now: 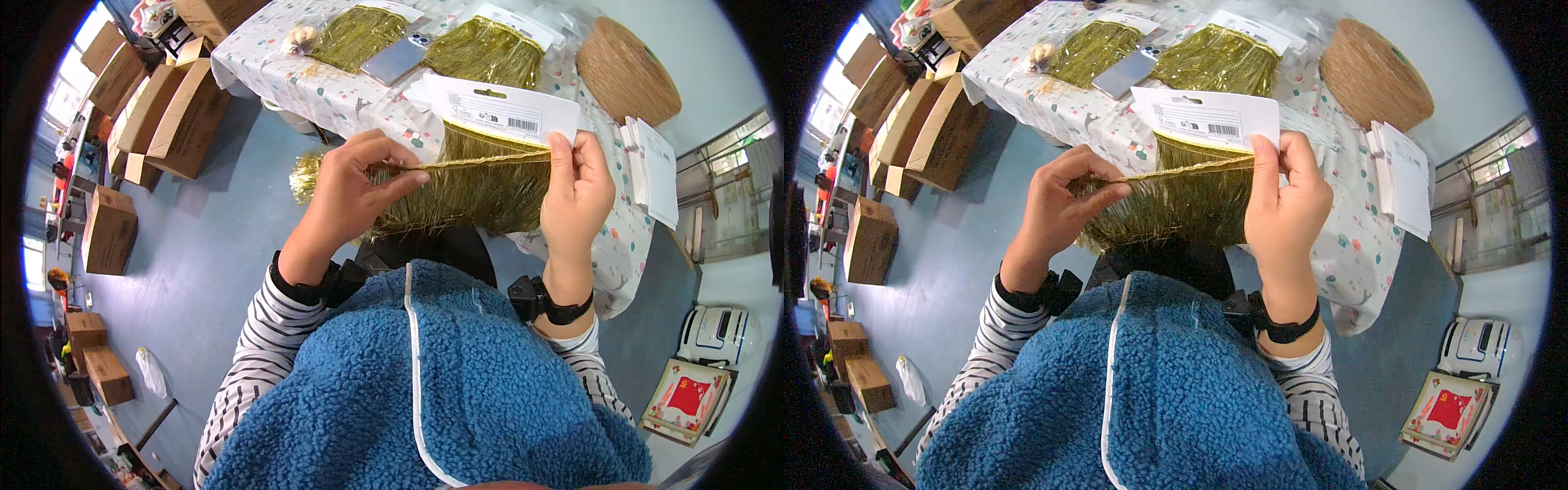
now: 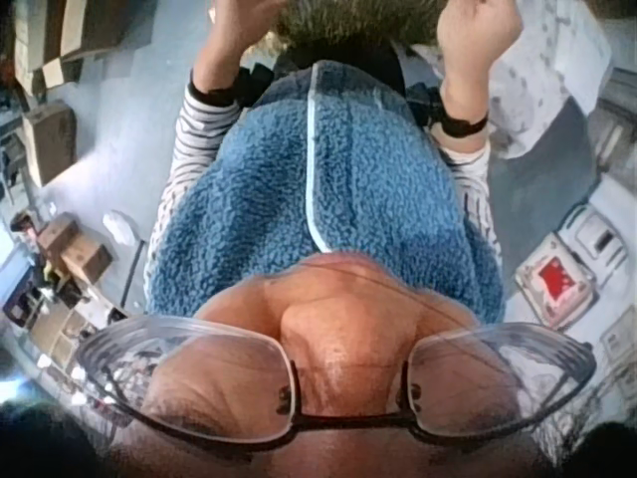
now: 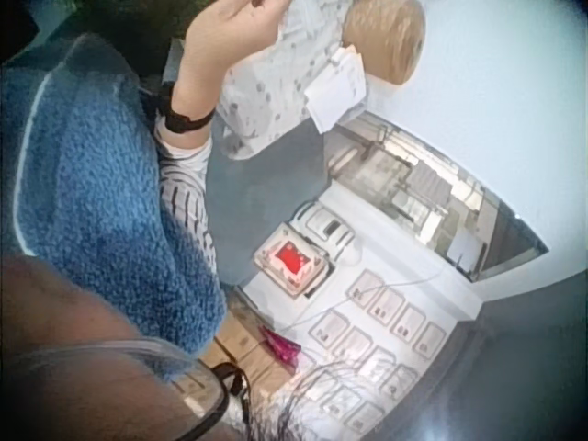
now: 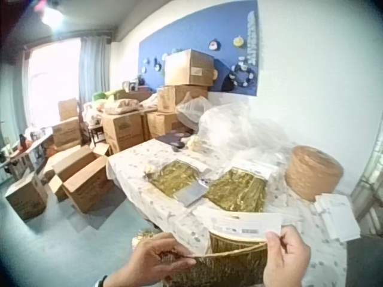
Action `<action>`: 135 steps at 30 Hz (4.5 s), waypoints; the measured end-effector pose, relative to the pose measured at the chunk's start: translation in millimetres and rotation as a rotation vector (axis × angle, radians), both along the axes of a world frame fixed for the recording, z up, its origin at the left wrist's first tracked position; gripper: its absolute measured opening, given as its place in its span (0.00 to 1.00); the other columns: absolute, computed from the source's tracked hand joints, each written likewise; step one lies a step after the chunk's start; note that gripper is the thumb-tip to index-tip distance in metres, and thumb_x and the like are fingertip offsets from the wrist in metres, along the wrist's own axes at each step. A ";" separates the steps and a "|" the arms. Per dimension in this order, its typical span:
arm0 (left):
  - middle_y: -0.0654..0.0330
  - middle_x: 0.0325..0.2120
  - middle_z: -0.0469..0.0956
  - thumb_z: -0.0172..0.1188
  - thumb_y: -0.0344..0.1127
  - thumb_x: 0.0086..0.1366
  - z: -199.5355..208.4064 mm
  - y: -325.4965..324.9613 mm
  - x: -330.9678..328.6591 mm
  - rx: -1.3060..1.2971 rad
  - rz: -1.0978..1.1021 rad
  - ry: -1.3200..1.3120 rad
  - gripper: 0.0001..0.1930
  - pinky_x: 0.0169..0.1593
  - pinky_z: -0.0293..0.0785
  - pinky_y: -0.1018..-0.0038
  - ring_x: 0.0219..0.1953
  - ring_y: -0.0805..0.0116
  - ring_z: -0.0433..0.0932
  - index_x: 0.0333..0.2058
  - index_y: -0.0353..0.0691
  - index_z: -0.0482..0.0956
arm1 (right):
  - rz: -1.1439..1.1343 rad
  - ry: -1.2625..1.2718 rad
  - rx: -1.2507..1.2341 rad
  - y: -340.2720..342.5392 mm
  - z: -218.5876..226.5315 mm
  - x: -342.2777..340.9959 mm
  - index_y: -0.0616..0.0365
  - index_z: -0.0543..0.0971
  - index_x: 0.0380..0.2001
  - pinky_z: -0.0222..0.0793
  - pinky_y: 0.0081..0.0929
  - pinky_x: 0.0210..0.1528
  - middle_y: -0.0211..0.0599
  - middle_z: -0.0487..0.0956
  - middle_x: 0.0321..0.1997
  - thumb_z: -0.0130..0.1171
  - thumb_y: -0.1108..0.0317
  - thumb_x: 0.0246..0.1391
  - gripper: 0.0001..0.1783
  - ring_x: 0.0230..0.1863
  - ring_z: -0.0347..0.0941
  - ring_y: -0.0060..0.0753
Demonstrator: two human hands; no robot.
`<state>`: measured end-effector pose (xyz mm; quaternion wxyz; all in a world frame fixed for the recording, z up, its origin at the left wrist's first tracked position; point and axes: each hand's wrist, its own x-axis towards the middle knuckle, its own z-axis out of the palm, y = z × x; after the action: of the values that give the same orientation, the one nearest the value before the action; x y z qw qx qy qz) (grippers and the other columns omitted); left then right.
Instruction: The person repeatedly packages gold tinsel garland into white cardboard headers. They align the tinsel, fold the header over it, and secure it with a twist tie. The person handles multiple tinsel bundles and headers, placing finished units on a nearby table.
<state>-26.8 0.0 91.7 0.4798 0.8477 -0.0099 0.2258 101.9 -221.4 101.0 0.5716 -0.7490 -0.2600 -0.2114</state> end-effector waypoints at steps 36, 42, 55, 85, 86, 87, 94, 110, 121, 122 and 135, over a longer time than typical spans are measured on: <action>0.67 0.28 0.76 0.57 0.32 0.73 -8.7 -51.0 27.1 -0.407 -0.006 0.009 0.07 0.30 0.63 0.86 0.30 0.86 0.69 0.40 0.33 0.76 | -0.053 -0.249 -0.280 11.1 11.0 -22.5 0.60 0.74 0.32 0.68 0.35 0.26 0.44 0.76 0.23 0.61 0.71 0.62 0.07 0.23 0.74 0.46; 0.70 0.28 0.75 0.67 0.31 0.66 1.5 -55.5 25.2 -0.299 -0.100 -0.026 0.15 0.28 0.62 0.86 0.27 0.87 0.68 0.48 0.34 0.78 | -0.050 -0.233 -0.278 11.5 12.1 -23.0 0.60 0.74 0.32 0.67 0.36 0.26 0.45 0.75 0.23 0.61 0.72 0.61 0.06 0.23 0.74 0.47; 0.52 0.31 0.77 0.73 0.36 0.55 -3.9 -60.9 33.3 0.165 0.083 -0.220 0.17 0.37 0.75 0.61 0.34 0.50 0.78 0.37 0.38 0.74 | -0.023 -0.229 -0.286 15.0 12.1 -23.9 0.61 0.74 0.32 0.68 0.39 0.27 0.46 0.75 0.24 0.60 0.73 0.61 0.06 0.24 0.74 0.50; 0.64 0.29 0.78 0.73 0.27 0.53 -6.2 -61.2 34.6 -0.107 0.120 -0.331 0.09 0.29 0.70 0.79 0.27 0.76 0.74 0.33 0.38 0.82 | 0.080 -0.182 -0.324 23.4 5.9 -38.5 0.61 0.75 0.32 0.67 0.38 0.27 0.45 0.76 0.24 0.59 0.72 0.63 0.06 0.24 0.74 0.49; 0.62 0.29 0.79 0.72 0.27 0.53 -6.8 -62.7 35.5 -0.162 0.126 -0.342 0.08 0.28 0.70 0.78 0.26 0.74 0.74 0.32 0.38 0.83 | 0.082 -0.189 -0.323 24.1 5.8 -38.7 0.61 0.75 0.32 0.66 0.37 0.27 0.44 0.76 0.24 0.59 0.71 0.63 0.07 0.24 0.74 0.48; 0.62 0.29 0.79 0.72 0.27 0.53 -7.4 -62.2 34.7 -0.163 0.121 -0.335 0.07 0.28 0.70 0.78 0.25 0.74 0.74 0.31 0.38 0.83 | 0.084 -0.196 -0.321 24.7 5.7 -38.9 0.61 0.75 0.31 0.66 0.37 0.27 0.44 0.76 0.24 0.59 0.71 0.64 0.07 0.24 0.73 0.47; 0.64 0.29 0.80 0.71 0.27 0.57 -4.1 -55.1 28.6 -0.239 0.088 -0.285 0.04 0.28 0.69 0.81 0.27 0.78 0.75 0.30 0.38 0.83 | 0.044 -0.233 -0.309 26.0 6.5 -37.0 0.61 0.76 0.31 0.65 0.32 0.25 0.42 0.75 0.23 0.60 0.69 0.64 0.08 0.21 0.72 0.40; 0.58 0.27 0.84 0.70 0.35 0.60 -149.4 193.3 -71.8 0.027 0.944 0.179 0.10 0.38 0.76 0.74 0.31 0.72 0.80 0.35 0.34 0.86 | -0.003 -0.205 -0.250 20.6 2.3 -21.9 0.60 0.76 0.30 0.58 0.24 0.20 0.36 0.70 0.17 0.60 0.69 0.65 0.09 0.16 0.62 0.25; 0.65 0.32 0.80 0.66 0.28 0.63 -140.5 83.4 -12.1 -0.152 -0.024 0.296 0.05 0.46 0.76 0.73 0.39 0.73 0.78 0.37 0.37 0.80 | -0.018 -0.211 -0.231 25.0 -2.0 -19.5 0.60 0.77 0.31 0.62 0.24 0.23 0.37 0.74 0.19 0.61 0.69 0.64 0.08 0.18 0.66 0.25; 0.65 0.36 0.80 0.67 0.31 0.64 -133.4 66.9 -1.6 -0.220 -0.126 0.261 0.07 0.48 0.76 0.72 0.41 0.72 0.79 0.38 0.38 0.79 | -0.029 -0.215 -0.235 24.5 -1.3 -20.1 0.60 0.77 0.31 0.63 0.24 0.23 0.38 0.75 0.20 0.61 0.69 0.64 0.08 0.19 0.67 0.25; 0.64 0.33 0.78 0.72 0.37 0.61 -107.2 19.0 4.4 -0.201 -0.203 0.419 0.29 0.37 0.70 0.76 0.33 0.76 0.74 0.56 0.38 0.68 | -0.103 -0.206 -0.262 10.8 -0.1 -15.0 0.65 0.77 0.33 0.65 0.16 0.32 0.29 0.78 0.25 0.58 0.69 0.67 0.10 0.28 0.67 0.12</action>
<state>-22.4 19.0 -15.5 0.5734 0.8188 0.0273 -0.0043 86.9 -210.6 100.9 0.4278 -0.8038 -0.3039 -0.2803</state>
